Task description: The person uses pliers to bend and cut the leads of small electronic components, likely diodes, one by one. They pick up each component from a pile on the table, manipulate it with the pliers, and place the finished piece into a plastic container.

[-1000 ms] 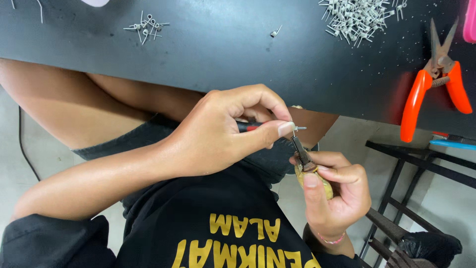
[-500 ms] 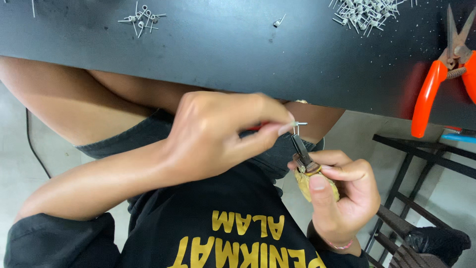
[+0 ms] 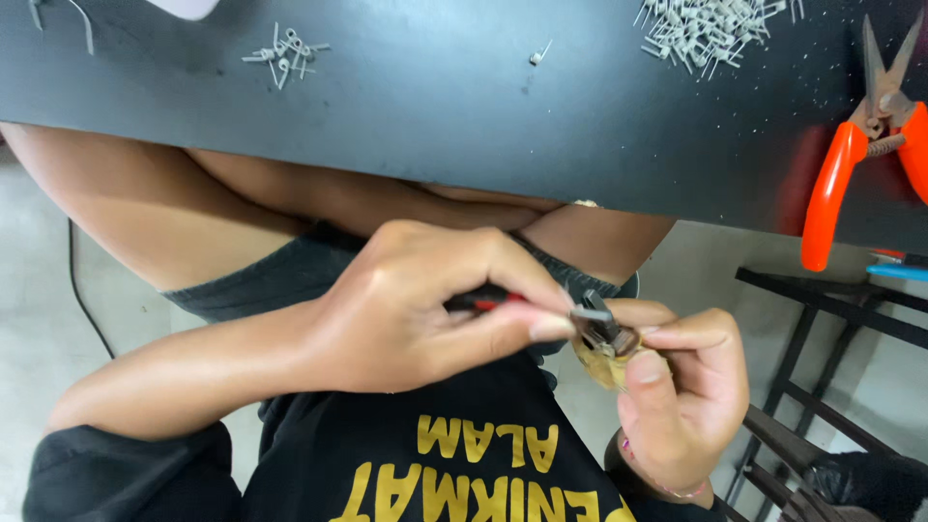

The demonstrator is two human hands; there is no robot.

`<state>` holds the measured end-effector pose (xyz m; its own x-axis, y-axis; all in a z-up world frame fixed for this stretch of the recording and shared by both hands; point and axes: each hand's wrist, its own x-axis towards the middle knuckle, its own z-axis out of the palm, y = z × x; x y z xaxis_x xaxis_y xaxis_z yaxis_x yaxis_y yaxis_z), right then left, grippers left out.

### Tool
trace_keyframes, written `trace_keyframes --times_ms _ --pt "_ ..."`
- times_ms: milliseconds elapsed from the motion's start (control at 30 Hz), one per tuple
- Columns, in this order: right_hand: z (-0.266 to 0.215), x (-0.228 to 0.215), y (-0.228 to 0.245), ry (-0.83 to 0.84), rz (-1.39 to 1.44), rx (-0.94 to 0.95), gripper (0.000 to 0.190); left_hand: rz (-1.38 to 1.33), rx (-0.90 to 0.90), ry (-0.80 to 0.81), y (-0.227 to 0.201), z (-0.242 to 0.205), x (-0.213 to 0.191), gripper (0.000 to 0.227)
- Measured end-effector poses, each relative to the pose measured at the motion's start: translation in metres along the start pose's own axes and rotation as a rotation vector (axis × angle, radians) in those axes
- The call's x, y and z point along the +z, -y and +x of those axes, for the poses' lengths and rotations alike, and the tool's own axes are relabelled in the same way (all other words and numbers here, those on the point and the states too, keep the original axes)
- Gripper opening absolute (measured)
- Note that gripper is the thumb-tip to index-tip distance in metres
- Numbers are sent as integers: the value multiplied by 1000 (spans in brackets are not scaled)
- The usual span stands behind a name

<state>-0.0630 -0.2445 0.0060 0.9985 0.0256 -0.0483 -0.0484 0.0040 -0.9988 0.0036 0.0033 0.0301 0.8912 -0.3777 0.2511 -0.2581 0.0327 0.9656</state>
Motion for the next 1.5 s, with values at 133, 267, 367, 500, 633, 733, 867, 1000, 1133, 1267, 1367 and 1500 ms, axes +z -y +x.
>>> trace_keyframes --times_ms 133,267,367,500,633,733,867,1000,1133,1267,1367,1500 --pt "3 11 10 19 2 -76 21 2 141 21 1 -1 0 16" --pt "4 16 20 53 -128 -130 23 105 170 -18 -2 -3 -1 8" --pt "1 32 27 -17 -143 -171 22 38 186 -51 -5 -7 0 9" --pt "-3 43 39 -16 -200 -236 17 -125 174 -123 -7 -12 5 8" --pt "4 19 34 264 -218 -256 24 -85 165 -137 -5 -15 8 9" --pt "8 27 34 238 -322 -418 20 -62 182 -129 -2 -17 11 10" --pt "7 31 37 197 -387 -438 16 -45 156 -152 0 -18 13 11" --pt "10 34 41 164 -397 -423 14 -13 117 -137 -2 -18 12 17" --pt "14 19 36 259 -378 -442 24 -51 69 -70 -1 -20 8 18" --pt "20 16 50 262 -437 -303 11 -280 -52 41 1 -22 2 20" --pt "23 7 50 341 -441 -291 12 -484 -166 115 1 -24 -1 17" --pt "24 -1 41 401 -371 -327 22 -607 -302 185 -2 -22 -6 18"
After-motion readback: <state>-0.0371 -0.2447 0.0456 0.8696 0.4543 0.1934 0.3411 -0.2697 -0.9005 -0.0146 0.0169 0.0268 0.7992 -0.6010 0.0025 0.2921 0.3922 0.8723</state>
